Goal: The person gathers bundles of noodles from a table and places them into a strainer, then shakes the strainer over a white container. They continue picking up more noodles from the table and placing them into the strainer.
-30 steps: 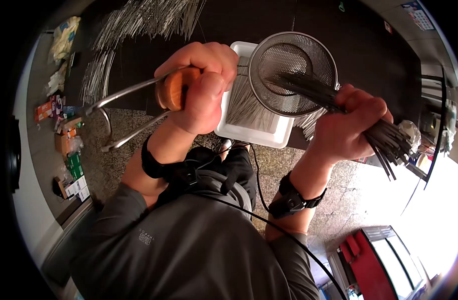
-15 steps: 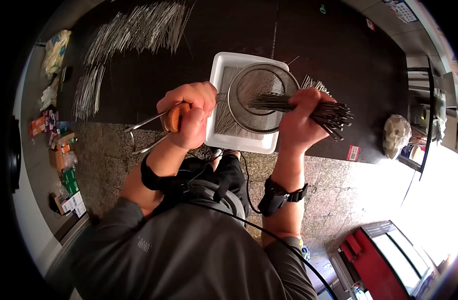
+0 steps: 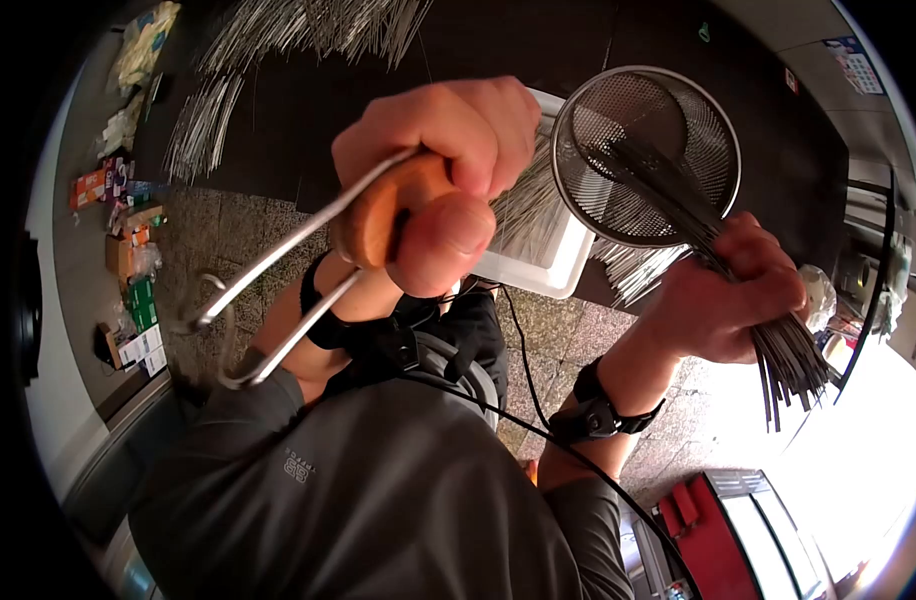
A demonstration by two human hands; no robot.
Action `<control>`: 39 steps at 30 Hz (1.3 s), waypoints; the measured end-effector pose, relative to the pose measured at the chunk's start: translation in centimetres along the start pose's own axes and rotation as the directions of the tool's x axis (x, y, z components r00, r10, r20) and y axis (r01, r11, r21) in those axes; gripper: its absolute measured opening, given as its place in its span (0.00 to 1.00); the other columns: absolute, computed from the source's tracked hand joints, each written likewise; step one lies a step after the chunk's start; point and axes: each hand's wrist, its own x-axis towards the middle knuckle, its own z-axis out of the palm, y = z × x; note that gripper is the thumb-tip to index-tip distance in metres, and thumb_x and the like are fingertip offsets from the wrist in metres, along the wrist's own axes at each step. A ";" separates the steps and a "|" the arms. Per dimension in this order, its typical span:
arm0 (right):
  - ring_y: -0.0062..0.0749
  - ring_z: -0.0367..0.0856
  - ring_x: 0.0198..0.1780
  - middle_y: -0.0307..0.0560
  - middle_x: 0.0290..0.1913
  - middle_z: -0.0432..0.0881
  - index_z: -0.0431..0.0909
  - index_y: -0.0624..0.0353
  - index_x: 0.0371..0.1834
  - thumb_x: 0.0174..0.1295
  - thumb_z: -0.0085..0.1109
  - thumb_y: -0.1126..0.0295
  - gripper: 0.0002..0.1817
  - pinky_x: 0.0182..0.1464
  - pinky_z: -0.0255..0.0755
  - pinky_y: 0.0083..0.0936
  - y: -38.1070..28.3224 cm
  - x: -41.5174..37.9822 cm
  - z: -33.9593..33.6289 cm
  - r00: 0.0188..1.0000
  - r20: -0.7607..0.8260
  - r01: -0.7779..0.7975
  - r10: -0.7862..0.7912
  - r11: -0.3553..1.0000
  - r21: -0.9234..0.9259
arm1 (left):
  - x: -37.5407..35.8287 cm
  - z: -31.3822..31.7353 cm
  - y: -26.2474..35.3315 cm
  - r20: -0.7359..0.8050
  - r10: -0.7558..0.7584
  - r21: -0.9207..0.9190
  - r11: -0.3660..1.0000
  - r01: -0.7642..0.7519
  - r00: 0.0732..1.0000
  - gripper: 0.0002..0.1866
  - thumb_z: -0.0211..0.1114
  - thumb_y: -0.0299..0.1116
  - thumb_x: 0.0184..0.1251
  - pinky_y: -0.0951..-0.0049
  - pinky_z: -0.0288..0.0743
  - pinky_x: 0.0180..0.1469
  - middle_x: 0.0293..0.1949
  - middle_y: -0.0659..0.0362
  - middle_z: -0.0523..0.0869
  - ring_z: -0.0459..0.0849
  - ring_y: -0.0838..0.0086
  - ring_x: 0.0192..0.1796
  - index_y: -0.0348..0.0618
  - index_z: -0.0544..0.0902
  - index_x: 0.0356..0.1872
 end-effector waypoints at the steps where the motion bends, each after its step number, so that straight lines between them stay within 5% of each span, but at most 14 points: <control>1: 0.27 0.61 0.17 0.41 0.16 0.61 0.62 0.56 0.19 0.70 0.47 0.64 0.19 0.23 0.62 0.25 -0.2 0.2 0.2 1.000 -0.001 0.000 0.000 1.000 -0.002 | 0.5 0.3 -0.2 0.001 -0.002 -0.002 1.000 0.002 1.000 0.14 0.62 0.36 0.61 0.70 0.61 0.30 0.22 0.59 0.70 0.65 0.75 0.24 0.41 0.68 0.26; 3: 0.27 0.61 0.17 0.41 0.16 0.61 0.61 0.56 0.18 0.70 0.46 0.64 0.20 0.23 0.62 0.26 -0.7 0.3 0.3 0.999 0.005 0.036 -0.036 0.999 0.028 | 1.5 1.0 -0.9 -0.208 0.138 -0.038 0.988 -0.149 0.968 0.11 0.65 0.21 0.36 0.82 0.57 0.16 0.15 0.62 0.71 0.68 0.82 0.14 0.42 0.69 0.16; 4: 0.27 0.61 0.17 0.41 0.16 0.61 0.61 0.56 0.18 0.70 0.46 0.64 0.20 0.23 0.62 0.26 -0.8 0.5 0.2 0.999 0.001 0.037 -0.037 0.999 0.019 | 1.8 1.0 -0.9 -0.198 0.161 -0.031 0.985 -0.170 0.967 0.11 0.63 0.19 0.33 0.83 0.56 0.17 0.15 0.62 0.71 0.68 0.83 0.15 0.41 0.69 0.16; 10: 0.29 0.63 0.19 0.41 0.15 0.61 0.61 0.55 0.16 0.67 0.46 0.63 0.20 0.31 0.71 0.33 -1.3 0.5 0.4 1.000 -0.029 -0.001 0.000 1.000 -0.032 | 0.8 0.3 0.7 -0.089 -0.047 -0.092 0.995 0.039 0.995 0.16 0.63 0.41 0.58 0.72 0.56 0.29 0.22 0.60 0.69 0.62 0.75 0.24 0.43 0.67 0.25; 12: 0.27 0.61 0.17 0.43 0.16 0.63 0.63 0.57 0.21 0.69 0.41 0.70 0.15 0.23 0.65 0.26 -0.7 -0.1 -0.3 0.996 0.081 -0.030 0.024 0.996 0.079 | 0.7 -0.3 0.8 -0.048 -0.103 -0.103 0.990 0.097 0.994 0.19 0.63 0.44 0.63 0.70 0.56 0.30 0.23 0.60 0.68 0.62 0.74 0.25 0.44 0.66 0.26; 15: 0.27 0.62 0.17 0.44 0.17 0.64 0.64 0.59 0.25 0.68 0.41 0.72 0.11 0.23 0.65 0.26 0.4 -1.4 -0.6 0.993 0.080 -0.097 0.084 0.979 0.181 | 0.1 -0.6 0.5 -0.024 -0.109 -0.064 0.992 0.108 0.994 0.19 0.63 0.44 0.64 0.71 0.56 0.29 0.21 0.61 0.68 0.62 0.74 0.24 0.44 0.66 0.25; 16: 0.27 0.64 0.18 0.45 0.17 0.66 0.65 0.60 0.28 0.68 0.43 0.72 0.09 0.23 0.66 0.26 0.9 -1.7 -1.0 0.987 0.146 -0.099 0.075 0.981 0.165 | 0.0 -0.9 -0.7 -0.100 0.026 -0.055 0.998 -0.032 0.995 0.08 0.62 0.22 0.49 0.80 0.62 0.19 0.16 0.59 0.73 0.71 0.80 0.18 0.37 0.71 0.19; 23: 0.25 0.72 0.23 0.45 0.23 0.75 0.67 0.62 0.34 0.69 0.51 0.69 0.08 0.28 0.70 0.24 3.1 -6.2 -1.6 0.958 0.172 -0.224 0.231 0.973 -0.058 | -4.7 -2.1 -2.6 -0.162 -0.157 -0.090 0.985 0.144 0.974 0.08 0.62 0.23 0.54 0.79 0.63 0.21 0.17 0.60 0.74 0.70 0.80 0.18 0.38 0.71 0.20; 27: 0.23 0.77 0.31 0.44 0.29 0.79 0.70 0.64 0.38 0.66 0.54 0.75 0.04 0.37 0.73 0.20 3.7 -7.9 -1.7 0.859 0.214 -0.443 0.465 0.885 -0.141 | -6.0 -2.5 -3.7 -0.124 -0.176 -0.025 0.984 0.174 0.976 0.09 0.62 0.23 0.55 0.79 0.65 0.22 0.17 0.60 0.75 0.71 0.80 0.18 0.38 0.71 0.20; 33: 0.24 0.80 0.40 0.47 0.39 0.82 0.75 0.66 0.44 0.57 0.62 0.79 0.12 0.46 0.73 0.21 5.1 -9.5 -3.3 0.763 0.457 -0.394 0.456 0.890 -0.231 | -7.5 -2.2 -4.2 -0.153 -0.263 0.013 0.963 0.268 0.953 0.09 0.62 0.23 0.55 0.79 0.65 0.21 0.16 0.59 0.76 0.73 0.79 0.19 0.39 0.71 0.19; 39: 0.23 0.80 0.39 0.47 0.36 0.83 0.77 0.66 0.41 0.57 0.63 0.78 0.10 0.43 0.74 0.21 5.3 -10.0 -3.9 0.718 0.411 -0.554 0.562 0.818 -0.151 | -8.1 -1.8 -4.1 -0.090 -0.308 0.075 0.946 0.314 0.947 0.08 0.58 0.26 0.56 0.73 0.65 0.27 0.17 0.60 0.71 0.68 0.75 0.20 0.39 0.69 0.21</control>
